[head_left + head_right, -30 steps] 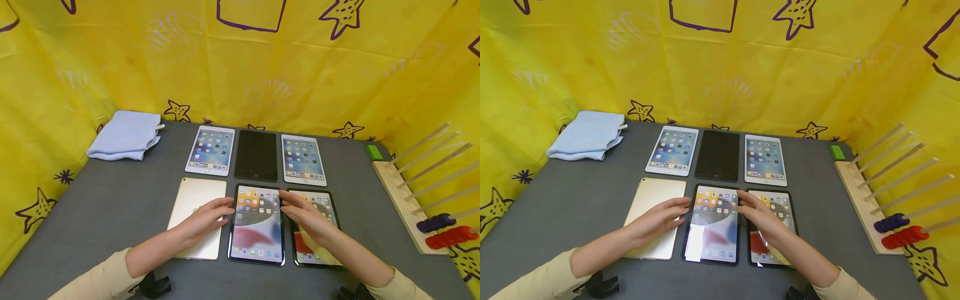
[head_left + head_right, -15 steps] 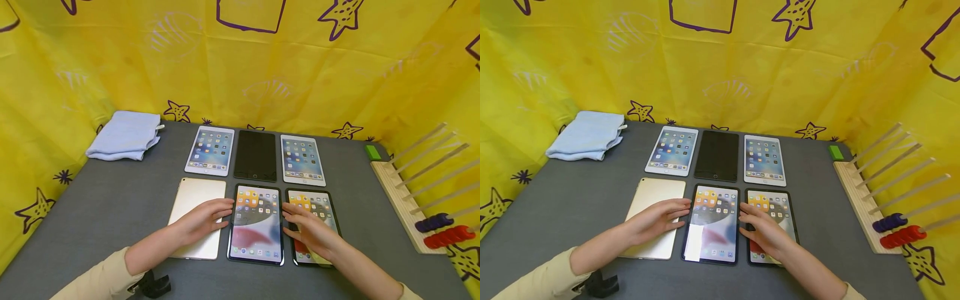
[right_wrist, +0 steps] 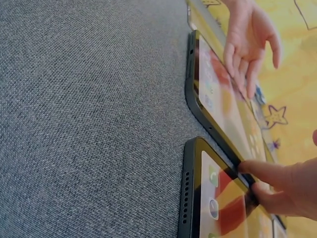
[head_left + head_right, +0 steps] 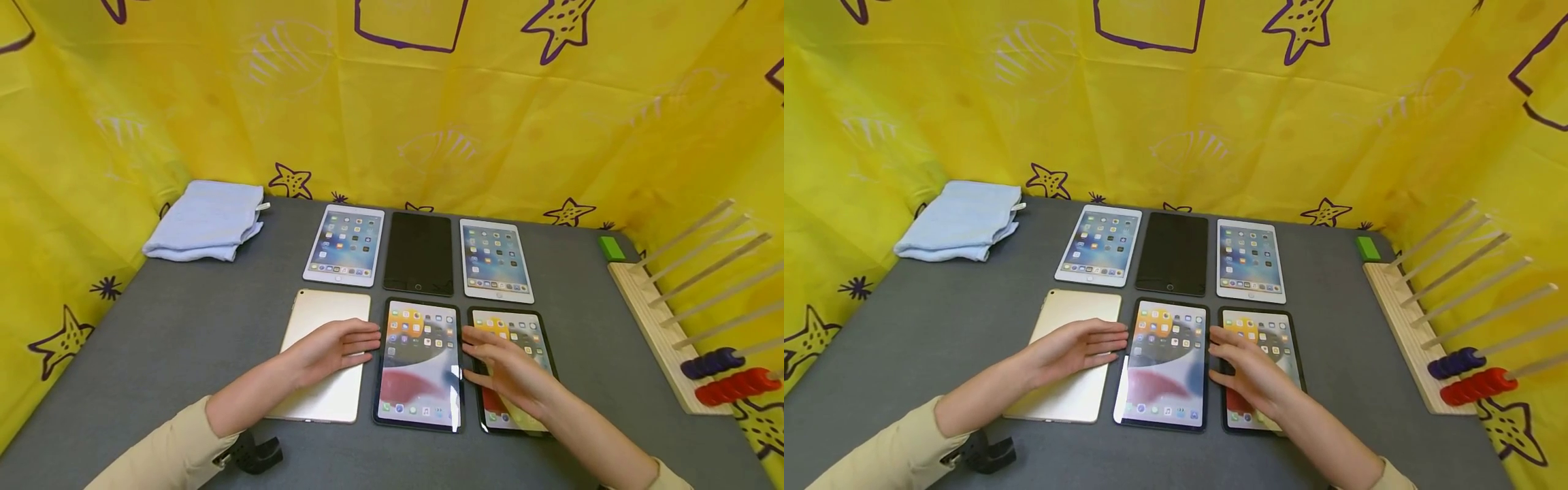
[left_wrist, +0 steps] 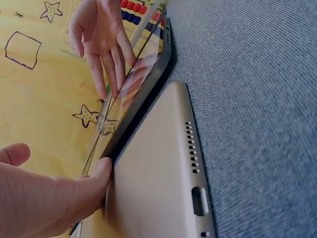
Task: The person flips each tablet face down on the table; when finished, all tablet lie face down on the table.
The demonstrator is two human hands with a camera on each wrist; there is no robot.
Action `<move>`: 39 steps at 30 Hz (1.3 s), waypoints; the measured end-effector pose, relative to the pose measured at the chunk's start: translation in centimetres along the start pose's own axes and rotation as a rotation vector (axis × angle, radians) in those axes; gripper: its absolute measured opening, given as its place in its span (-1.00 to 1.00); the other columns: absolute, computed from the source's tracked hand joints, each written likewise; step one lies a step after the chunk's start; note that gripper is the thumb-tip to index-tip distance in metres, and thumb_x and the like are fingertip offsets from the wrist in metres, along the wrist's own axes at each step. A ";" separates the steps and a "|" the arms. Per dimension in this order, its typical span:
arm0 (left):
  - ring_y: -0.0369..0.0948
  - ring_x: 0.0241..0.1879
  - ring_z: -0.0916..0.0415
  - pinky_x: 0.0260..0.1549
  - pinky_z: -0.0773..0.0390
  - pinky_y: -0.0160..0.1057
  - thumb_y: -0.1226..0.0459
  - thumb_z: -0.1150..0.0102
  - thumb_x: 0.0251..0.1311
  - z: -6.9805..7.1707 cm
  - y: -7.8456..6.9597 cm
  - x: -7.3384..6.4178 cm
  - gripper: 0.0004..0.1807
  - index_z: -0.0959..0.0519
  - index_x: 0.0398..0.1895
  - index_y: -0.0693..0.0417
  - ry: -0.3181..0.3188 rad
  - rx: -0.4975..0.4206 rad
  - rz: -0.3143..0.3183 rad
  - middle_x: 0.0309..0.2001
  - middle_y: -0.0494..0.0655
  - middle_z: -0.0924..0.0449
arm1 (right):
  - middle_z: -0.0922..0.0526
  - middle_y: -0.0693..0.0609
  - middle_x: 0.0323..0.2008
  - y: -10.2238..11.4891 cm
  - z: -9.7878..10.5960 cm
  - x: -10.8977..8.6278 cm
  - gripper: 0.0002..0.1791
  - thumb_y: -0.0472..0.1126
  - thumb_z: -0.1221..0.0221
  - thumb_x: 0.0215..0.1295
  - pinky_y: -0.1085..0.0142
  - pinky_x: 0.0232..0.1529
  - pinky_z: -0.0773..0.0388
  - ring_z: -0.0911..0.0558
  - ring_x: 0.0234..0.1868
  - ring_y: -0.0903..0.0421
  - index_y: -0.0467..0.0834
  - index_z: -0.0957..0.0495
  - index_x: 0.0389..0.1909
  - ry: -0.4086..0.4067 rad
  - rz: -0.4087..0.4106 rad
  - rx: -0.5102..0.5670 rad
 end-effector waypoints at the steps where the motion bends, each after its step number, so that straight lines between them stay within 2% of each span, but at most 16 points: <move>1: 0.16 0.37 -0.18 0.33 -0.22 -0.03 0.22 0.14 0.43 0.0 -0.1 0.0 -0.41 -0.17 0.33 0.54 -0.005 0.000 -0.005 0.35 0.41 -0.21 | 0.19 -0.24 0.52 0.0 0.0 0.0 -0.31 -0.28 0.11 0.46 -0.21 0.35 -0.07 0.17 0.49 -0.24 -0.34 0.14 0.50 -0.003 0.001 -0.002; 6: 0.09 0.29 -0.31 0.32 -0.23 -0.03 0.25 0.12 0.43 0.0 -0.3 -0.2 -0.43 -0.19 0.32 0.56 -0.030 -0.005 -0.029 0.30 0.39 -0.29 | 0.18 -0.26 0.51 -0.1 0.0 0.0 -0.33 -0.29 0.11 0.46 -0.20 0.36 -0.05 0.16 0.49 -0.23 -0.38 0.13 0.48 0.013 0.018 -0.005; 10: -0.05 0.13 -0.41 0.26 -0.33 -0.06 0.28 0.07 0.41 0.2 -0.4 -0.2 -0.46 -0.21 0.30 0.54 -0.050 -0.032 -0.048 0.19 0.25 -0.39 | 0.16 -0.22 0.52 -0.2 -0.3 0.4 -0.32 -0.30 0.07 0.46 -0.16 0.37 -0.07 0.17 0.51 -0.19 -0.36 0.10 0.49 0.027 0.020 -0.008; 15: -0.17 -0.03 -0.44 0.08 -0.50 -0.20 0.34 0.03 0.40 0.5 -0.7 -0.3 -0.52 -0.22 0.28 0.47 -0.069 -0.043 -0.081 0.01 0.07 -0.46 | 0.15 -0.20 0.52 -0.6 -1.0 1.0 -0.31 -0.32 0.05 0.44 -0.09 0.37 -0.12 0.16 0.51 -0.15 -0.34 0.08 0.49 0.053 0.012 0.004; 20: -0.20 -0.12 -0.51 -0.09 -0.55 -0.25 0.36 -0.01 0.37 0.6 -1.4 -0.7 -0.55 -0.22 0.24 0.38 -0.093 -0.002 -0.150 0.00 0.06 -0.48 | 0.18 -0.20 0.53 -1.0 -1.7 1.8 -0.32 -0.32 0.04 0.45 -0.04 0.34 -0.22 0.18 0.51 -0.15 -0.32 0.06 0.50 0.076 0.000 0.018; 28: -0.18 -0.13 -0.51 -0.17 -0.57 -0.22 0.43 -0.07 0.29 0.0 -2.4 -1.5 -0.54 -0.27 0.23 0.31 -0.135 0.043 -0.202 0.07 0.10 -0.43 | 0.17 -0.18 0.53 -1.3 -2.4 2.5 -0.33 -0.30 0.02 0.44 -0.03 0.26 -0.35 0.11 0.50 -0.17 -0.30 0.02 0.50 0.087 -0.020 0.039; 39: -0.15 -0.04 -0.48 -0.07 -0.58 -0.10 0.43 -0.16 0.23 -1.6 -3.5 -1.8 -0.51 -0.30 0.22 0.24 -0.120 0.048 -0.247 0.09 0.12 -0.42 | 0.09 -0.19 0.51 -1.5 -3.3 3.1 -0.34 -0.34 0.03 0.42 -0.05 0.25 -0.35 0.07 0.49 -0.19 -0.32 0.00 0.48 0.091 -0.007 0.037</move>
Point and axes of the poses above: each hand's wrist, its own x-axis towards the middle knuckle, its own z-axis out of the back of the hand, y = z × x, the point moved 9 cm from there along x, towards the middle knuckle
